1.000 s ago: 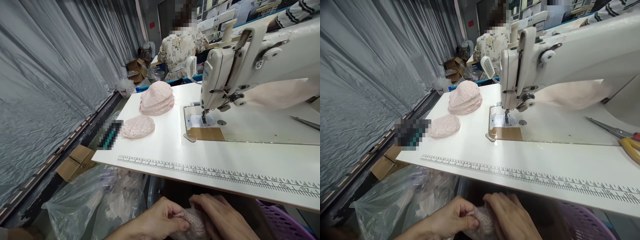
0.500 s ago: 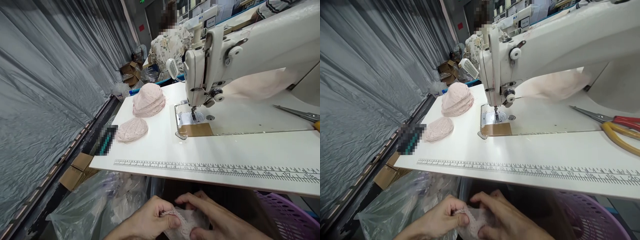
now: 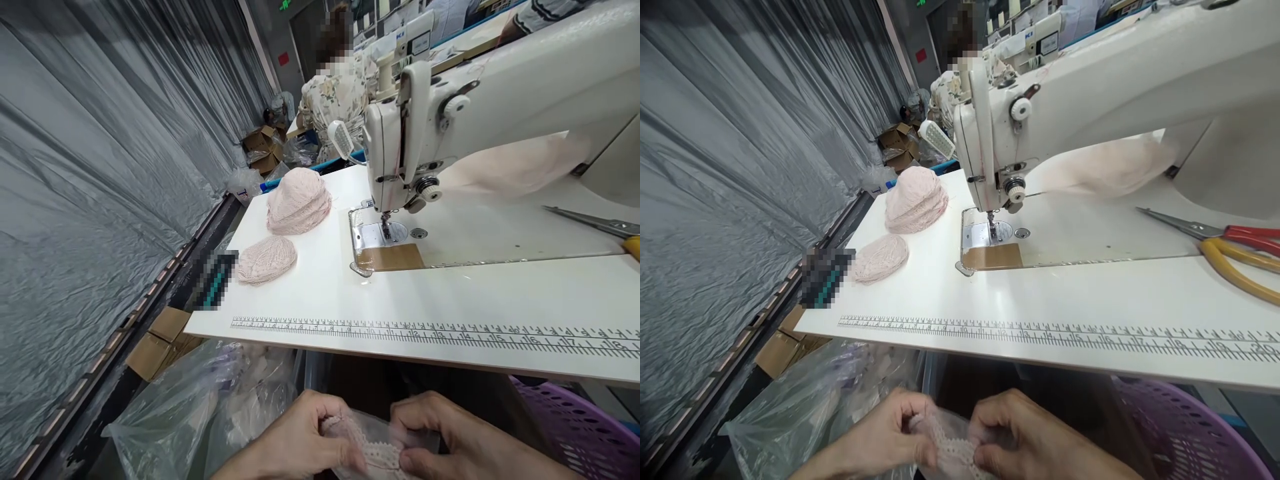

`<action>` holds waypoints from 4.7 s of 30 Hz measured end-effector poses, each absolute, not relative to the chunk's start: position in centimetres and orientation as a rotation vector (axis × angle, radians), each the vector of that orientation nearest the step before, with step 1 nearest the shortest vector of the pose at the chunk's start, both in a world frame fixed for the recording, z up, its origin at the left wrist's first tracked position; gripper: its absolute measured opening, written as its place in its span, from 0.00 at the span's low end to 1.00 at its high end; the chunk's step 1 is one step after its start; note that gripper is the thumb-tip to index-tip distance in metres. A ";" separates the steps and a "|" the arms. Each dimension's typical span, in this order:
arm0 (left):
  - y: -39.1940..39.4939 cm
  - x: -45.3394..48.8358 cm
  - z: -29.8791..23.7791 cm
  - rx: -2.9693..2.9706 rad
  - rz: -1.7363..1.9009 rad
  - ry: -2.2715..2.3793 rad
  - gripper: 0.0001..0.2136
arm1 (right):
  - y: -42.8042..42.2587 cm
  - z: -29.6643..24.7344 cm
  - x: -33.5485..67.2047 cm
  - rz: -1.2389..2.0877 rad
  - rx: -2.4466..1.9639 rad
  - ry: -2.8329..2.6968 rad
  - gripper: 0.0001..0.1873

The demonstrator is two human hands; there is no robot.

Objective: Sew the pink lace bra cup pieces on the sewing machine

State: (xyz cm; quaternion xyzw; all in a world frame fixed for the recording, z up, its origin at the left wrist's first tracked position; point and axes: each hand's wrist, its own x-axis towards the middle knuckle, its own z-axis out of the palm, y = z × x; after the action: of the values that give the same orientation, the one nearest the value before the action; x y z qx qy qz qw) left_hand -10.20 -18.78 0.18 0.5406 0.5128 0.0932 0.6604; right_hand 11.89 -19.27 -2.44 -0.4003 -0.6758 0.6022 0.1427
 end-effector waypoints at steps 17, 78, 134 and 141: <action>-17.8 -10.3 0.0 1.183 0.060 1.136 0.20 | -18.7 -2.1 11.4 1.729 -1.246 -2.080 0.15; -17.8 -9.8 -1.0 1.157 0.089 1.105 0.17 | -17.8 -4.0 12.1 2.117 -0.920 -1.784 0.17; -19.3 -9.4 -0.9 0.973 0.148 1.087 0.11 | -19.3 -3.6 12.7 2.078 -1.155 -1.858 0.12; -19.3 -9.5 -0.5 0.968 0.178 1.038 0.10 | -19.6 -3.0 12.1 2.022 -1.195 -1.878 0.06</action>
State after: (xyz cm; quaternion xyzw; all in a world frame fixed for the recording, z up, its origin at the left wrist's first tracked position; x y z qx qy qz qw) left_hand -9.48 -19.31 -0.55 0.4439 0.4760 0.0815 0.7548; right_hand 12.08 -19.62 -3.03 -0.3966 -0.6229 0.6710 0.0671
